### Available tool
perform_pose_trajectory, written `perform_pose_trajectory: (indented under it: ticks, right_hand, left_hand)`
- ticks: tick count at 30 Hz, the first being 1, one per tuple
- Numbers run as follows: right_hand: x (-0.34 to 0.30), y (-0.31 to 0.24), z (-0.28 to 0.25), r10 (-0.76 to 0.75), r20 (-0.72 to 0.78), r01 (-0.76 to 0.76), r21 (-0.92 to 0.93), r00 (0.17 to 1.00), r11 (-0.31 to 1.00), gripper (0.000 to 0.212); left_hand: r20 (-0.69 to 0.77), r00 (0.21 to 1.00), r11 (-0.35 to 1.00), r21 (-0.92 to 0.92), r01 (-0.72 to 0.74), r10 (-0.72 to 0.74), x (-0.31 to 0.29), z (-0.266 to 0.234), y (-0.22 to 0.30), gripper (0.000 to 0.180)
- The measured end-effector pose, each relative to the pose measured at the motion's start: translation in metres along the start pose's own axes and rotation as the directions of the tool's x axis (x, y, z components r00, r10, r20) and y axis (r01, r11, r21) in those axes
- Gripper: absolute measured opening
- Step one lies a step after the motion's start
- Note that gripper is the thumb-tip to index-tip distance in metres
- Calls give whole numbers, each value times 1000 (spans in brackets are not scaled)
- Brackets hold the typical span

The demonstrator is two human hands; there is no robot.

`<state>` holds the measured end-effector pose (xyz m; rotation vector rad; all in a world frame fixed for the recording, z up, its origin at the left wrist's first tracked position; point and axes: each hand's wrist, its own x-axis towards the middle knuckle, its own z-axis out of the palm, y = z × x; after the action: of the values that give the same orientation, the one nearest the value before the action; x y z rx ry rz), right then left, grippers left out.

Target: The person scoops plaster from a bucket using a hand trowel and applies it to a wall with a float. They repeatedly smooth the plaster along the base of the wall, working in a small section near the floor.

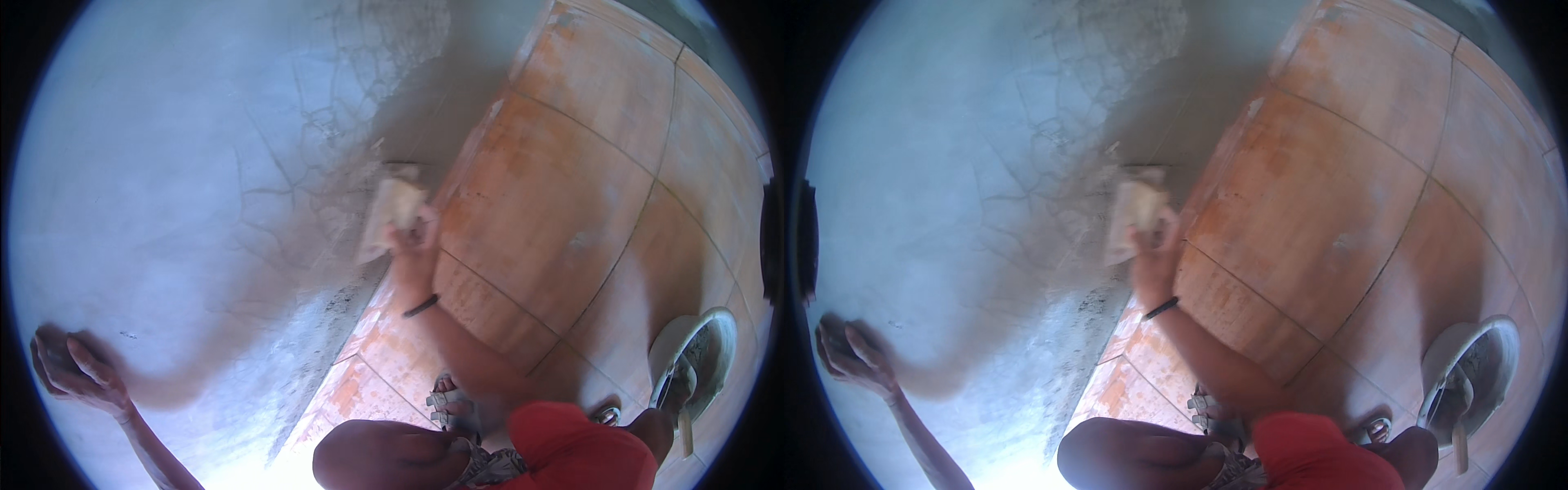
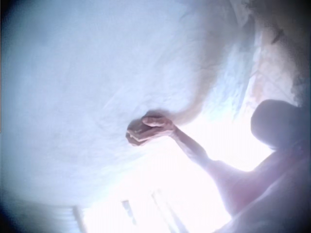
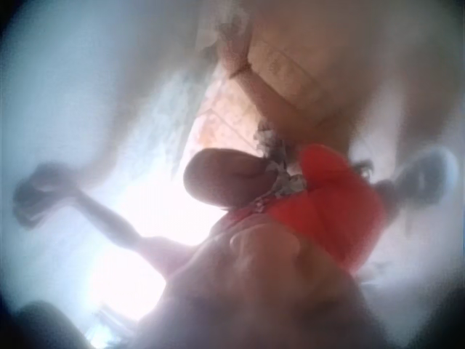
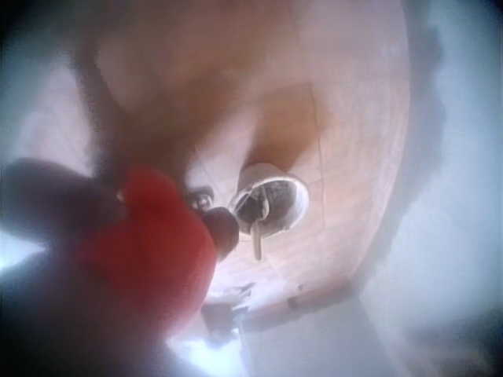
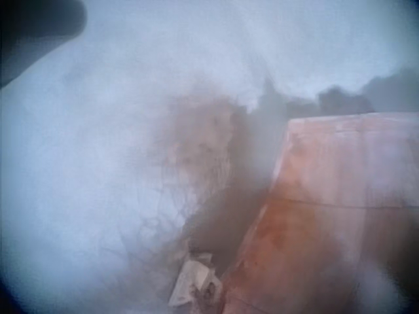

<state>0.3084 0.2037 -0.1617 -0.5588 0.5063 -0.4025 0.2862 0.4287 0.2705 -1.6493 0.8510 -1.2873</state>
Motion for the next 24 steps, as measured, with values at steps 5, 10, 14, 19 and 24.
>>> perform_pose_trajectory:
  ticks: [5,10,14,19,24]
  right_hand:
    - [-48,-28,15,-225,322,228,28,920,973,52]
    - [15,-14,-77,80,44,-88,226,996,970,44]
    - [64,10,-99,110,28,-114,295,993,949,45]
    - [51,1,-25,-66,-68,70,64,996,996,49]
    - [-6,-26,46,-304,144,331,-233,942,915,58]
  left_hand:
    - [-13,1000,999,49,18,-17,-2,1,4,34]
    - [-34,999,999,27,25,-24,-2,0,4,34]
    - [-46,999,999,34,24,-22,3,0,9,34]
    - [-10,999,990,138,33,-32,3,-4,13,37]
    - [-28,999,992,119,49,-46,6,-6,14,39]
